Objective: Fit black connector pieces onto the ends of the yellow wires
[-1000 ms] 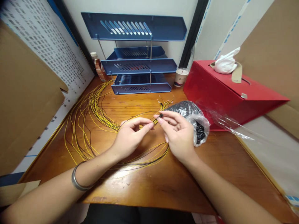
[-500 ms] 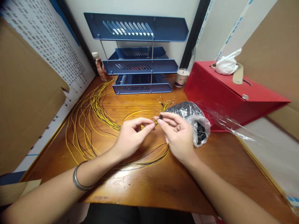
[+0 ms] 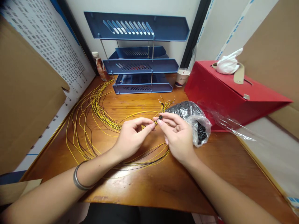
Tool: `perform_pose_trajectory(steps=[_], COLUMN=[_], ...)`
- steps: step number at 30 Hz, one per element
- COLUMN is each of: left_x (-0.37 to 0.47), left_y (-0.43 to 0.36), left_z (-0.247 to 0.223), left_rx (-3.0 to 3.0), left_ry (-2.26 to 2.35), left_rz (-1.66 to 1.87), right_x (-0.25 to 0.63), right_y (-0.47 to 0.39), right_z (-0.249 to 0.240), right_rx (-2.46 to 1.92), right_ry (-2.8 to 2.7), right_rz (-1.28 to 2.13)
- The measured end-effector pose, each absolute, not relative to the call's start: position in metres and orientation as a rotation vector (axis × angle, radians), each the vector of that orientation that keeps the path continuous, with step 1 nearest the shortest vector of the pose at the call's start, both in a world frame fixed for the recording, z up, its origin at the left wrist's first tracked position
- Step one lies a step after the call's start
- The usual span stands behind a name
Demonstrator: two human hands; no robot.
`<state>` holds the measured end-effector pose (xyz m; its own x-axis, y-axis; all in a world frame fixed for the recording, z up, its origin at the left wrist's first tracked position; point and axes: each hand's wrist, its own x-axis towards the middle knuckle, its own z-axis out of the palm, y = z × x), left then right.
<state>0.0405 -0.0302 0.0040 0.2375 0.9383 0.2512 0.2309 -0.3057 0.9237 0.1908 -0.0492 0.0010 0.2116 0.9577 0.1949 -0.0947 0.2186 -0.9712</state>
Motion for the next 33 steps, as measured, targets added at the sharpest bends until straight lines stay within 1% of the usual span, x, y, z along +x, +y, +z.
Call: perform_pose_trajectory(steps=[3,6,12,15,23,33], left_x=[0.041,0.041,0.04,0.04,0.04,0.041], left_y=[-0.03,-0.03,-0.031,-0.031,-0.031,-0.03], left_z=[0.002,0.002,0.003,0.003,0.002,0.001], left_rx=[1.715,1.709,1.696,1.694,1.735,1.701], left_ry=[1.078,1.093,1.1,1.103,1.139,1.128], left_rz=[1.154,1.11,1.091,1.09,1.107,1.089], right_x=[0.188,0.189,0.202,0.203,0.19,0.19], right_y=[-0.05,-0.05,-0.044,-0.042,-0.05,-0.05], right_z=[-0.003,-0.002,0.006,0.006,-0.002,-0.004], right_rx=[-1.079,-1.078,-1.053,-1.061,-1.075,-1.083], right_ry=[-1.084,-1.074,-1.044,-1.057,-1.056,-1.072], right_rz=[0.994,0.996,0.837,0.811,0.985,0.98])
